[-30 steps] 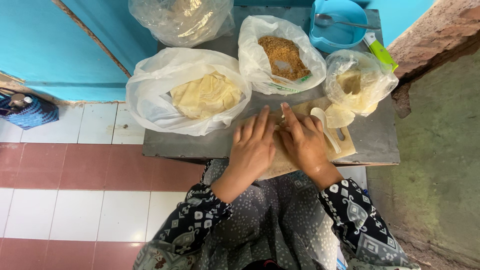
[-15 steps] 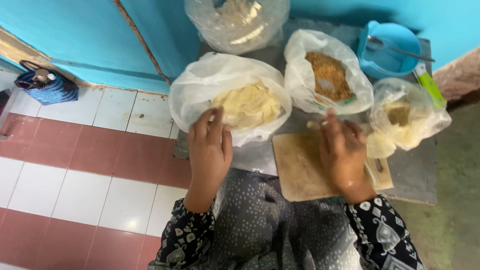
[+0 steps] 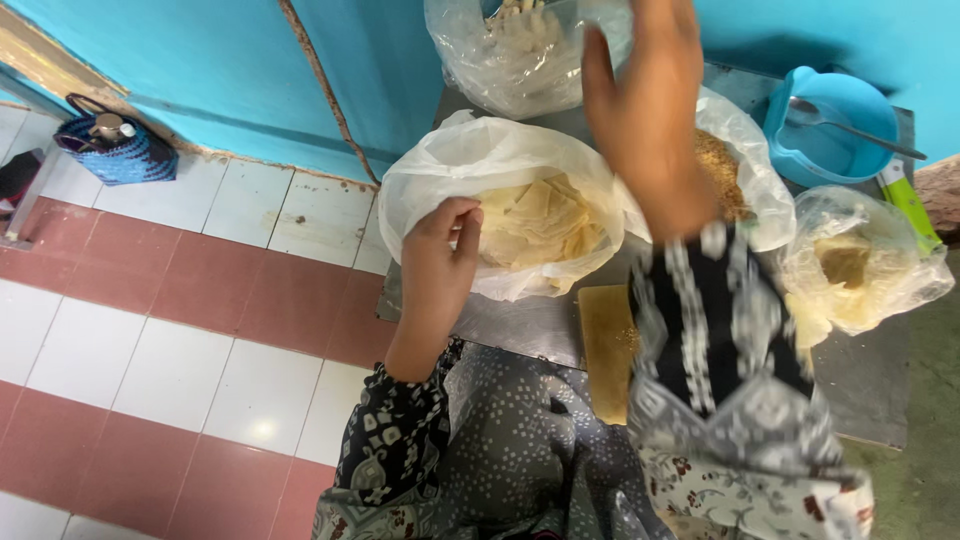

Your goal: The person sits at a low metal table and wraps filled pastries. They take square dough wrappers from a plastic bag, spoon a brown crumbly filling onto a wrapper, fold the wrapper over the filling, press the edges closed, and set the finished parcel aside, repeating the cycle.

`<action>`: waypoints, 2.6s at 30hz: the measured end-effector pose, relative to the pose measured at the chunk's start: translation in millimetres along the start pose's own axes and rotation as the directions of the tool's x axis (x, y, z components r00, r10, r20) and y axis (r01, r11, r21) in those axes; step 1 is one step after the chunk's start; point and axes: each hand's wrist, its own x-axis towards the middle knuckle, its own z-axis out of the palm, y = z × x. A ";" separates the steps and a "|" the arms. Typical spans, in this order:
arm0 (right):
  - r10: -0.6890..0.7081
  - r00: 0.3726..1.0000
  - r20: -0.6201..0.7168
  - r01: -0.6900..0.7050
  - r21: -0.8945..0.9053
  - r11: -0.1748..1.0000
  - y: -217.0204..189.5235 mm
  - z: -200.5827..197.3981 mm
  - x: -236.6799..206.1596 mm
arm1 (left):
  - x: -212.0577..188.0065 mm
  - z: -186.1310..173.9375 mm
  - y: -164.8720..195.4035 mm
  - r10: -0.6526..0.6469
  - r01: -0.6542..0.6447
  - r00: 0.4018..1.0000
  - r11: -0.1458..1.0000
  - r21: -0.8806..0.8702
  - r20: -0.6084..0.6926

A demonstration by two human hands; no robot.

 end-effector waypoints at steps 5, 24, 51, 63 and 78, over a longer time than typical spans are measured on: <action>0.357 0.813 0.460 -0.567 0.491 0.661 -71.9 -71.0 -81.0 | -16.2 16.6 -2.1 -0.144 0.302 0.942 0.757 -0.580 0.302; 0.750 0.643 0.157 -0.706 0.501 0.500 -99.4 -247.2 -211.4 | -150.5 119.2 79.1 -0.226 0.756 0.572 0.519 -0.399 0.789; 0.886 0.399 0.239 -0.715 0.686 0.137 -118.0 -206.7 -214.7 | -166.3 95.3 119.1 0.191 -0.102 0.959 0.923 -0.371 0.211; 0.948 0.261 0.185 -0.946 0.244 0.213 -107.1 -201.1 -233.6 | -153.4 134.4 51.3 -0.177 0.431 0.784 0.845 -0.316 0.595; 0.662 0.686 0.303 -0.303 -0.708 0.638 45.6 -247.6 -258.2 | -167.8 109.6 91.3 0.039 -0.189 0.922 0.914 0.359 0.386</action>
